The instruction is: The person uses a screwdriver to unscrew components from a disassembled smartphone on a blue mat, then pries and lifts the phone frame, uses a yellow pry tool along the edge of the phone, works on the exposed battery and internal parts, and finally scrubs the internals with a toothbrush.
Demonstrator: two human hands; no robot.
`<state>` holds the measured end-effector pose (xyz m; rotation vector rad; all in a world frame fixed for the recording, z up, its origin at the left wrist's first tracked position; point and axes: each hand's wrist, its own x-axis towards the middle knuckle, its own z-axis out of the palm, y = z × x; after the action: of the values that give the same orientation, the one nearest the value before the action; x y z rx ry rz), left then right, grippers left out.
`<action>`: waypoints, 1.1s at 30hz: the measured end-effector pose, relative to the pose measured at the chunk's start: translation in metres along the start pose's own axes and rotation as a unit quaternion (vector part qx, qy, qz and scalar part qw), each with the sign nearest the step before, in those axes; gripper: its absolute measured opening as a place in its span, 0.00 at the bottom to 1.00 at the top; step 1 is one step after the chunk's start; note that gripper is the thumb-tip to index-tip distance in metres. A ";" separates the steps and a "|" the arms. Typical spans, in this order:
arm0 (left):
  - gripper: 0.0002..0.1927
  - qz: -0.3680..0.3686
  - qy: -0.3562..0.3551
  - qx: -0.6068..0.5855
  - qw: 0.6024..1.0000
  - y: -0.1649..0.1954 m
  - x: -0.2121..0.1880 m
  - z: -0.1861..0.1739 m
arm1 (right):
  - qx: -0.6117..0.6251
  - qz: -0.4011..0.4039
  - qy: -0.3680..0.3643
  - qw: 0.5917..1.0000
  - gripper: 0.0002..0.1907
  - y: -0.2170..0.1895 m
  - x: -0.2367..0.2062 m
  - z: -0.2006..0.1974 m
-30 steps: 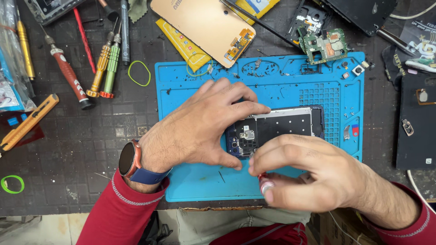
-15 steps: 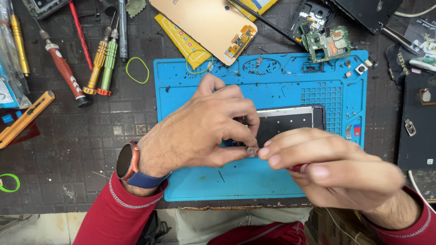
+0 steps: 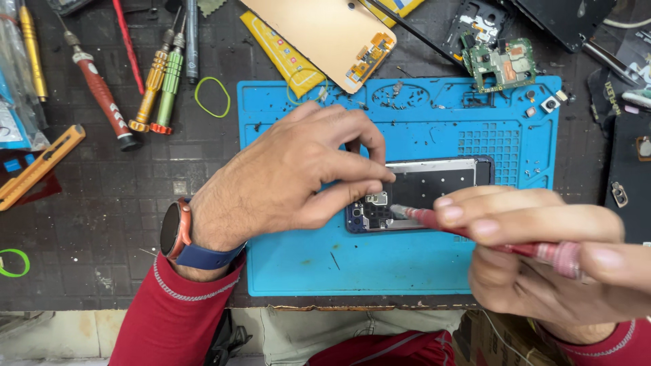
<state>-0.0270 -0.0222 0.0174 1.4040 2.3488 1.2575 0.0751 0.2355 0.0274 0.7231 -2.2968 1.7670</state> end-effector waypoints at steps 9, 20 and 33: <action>0.04 0.005 0.026 0.015 1.000 -0.005 -0.005 0.004 | 0.051 -0.072 -0.077 0.993 0.27 0.025 0.005 0.030; 0.05 -0.001 0.029 0.020 0.999 -0.006 -0.008 0.010 | 0.056 -0.060 -0.085 0.993 0.26 0.027 0.002 0.034; 0.05 -0.017 0.011 0.012 1.000 -0.012 -0.006 0.015 | -0.019 -0.168 -0.208 0.963 0.22 0.013 0.032 0.021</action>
<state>-0.0243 -0.0209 -0.0029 1.3586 2.3996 1.2467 0.0443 0.2093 0.0226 1.4977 -2.2520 1.5226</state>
